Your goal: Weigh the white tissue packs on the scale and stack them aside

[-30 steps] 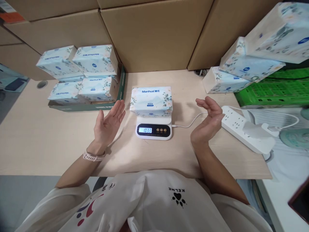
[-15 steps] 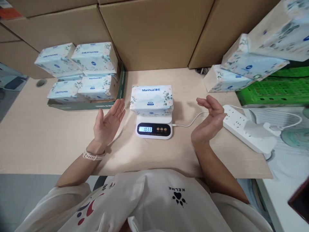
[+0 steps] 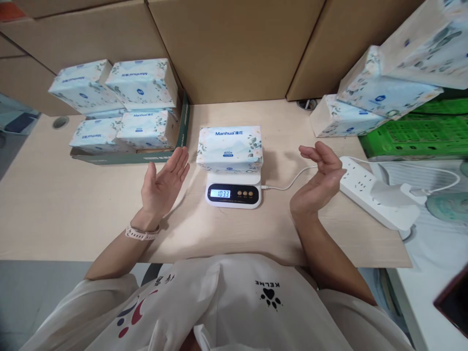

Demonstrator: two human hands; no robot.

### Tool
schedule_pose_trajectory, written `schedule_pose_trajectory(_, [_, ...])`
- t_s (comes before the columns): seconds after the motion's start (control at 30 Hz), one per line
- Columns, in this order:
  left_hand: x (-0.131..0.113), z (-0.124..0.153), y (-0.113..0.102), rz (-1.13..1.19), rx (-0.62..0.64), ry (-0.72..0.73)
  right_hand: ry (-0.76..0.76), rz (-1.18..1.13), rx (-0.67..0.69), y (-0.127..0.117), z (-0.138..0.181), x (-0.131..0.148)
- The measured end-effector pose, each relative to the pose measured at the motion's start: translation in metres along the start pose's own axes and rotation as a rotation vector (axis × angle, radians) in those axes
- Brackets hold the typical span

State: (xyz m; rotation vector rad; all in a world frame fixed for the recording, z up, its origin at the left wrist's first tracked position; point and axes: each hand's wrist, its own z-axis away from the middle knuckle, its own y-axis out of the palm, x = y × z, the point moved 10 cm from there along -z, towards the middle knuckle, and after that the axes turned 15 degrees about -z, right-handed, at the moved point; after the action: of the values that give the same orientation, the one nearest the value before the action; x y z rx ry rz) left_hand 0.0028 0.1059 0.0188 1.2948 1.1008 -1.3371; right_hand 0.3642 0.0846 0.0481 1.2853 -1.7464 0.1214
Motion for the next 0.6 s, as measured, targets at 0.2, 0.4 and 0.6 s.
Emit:
schedule_pose_trajectory(0.2, [0.0,-0.0002,0.0001,-0.009,-0.005,-0.007,0.005,0.009,-0.006,-0.0002,-0.0005,-0.0003])
schedule_pose_trajectory(0.4, [0.0007,0.0005,0.0004,-0.012,-0.004,-0.013,0.024,0.008,-0.024,0.0006,-0.0003,0.0014])
schedule_pose_trajectory(0.6, [0.0001,0.0001,0.0018,-0.018,0.001,-0.014,0.031,-0.006,-0.017,0.0005,-0.0002,-0.0002])
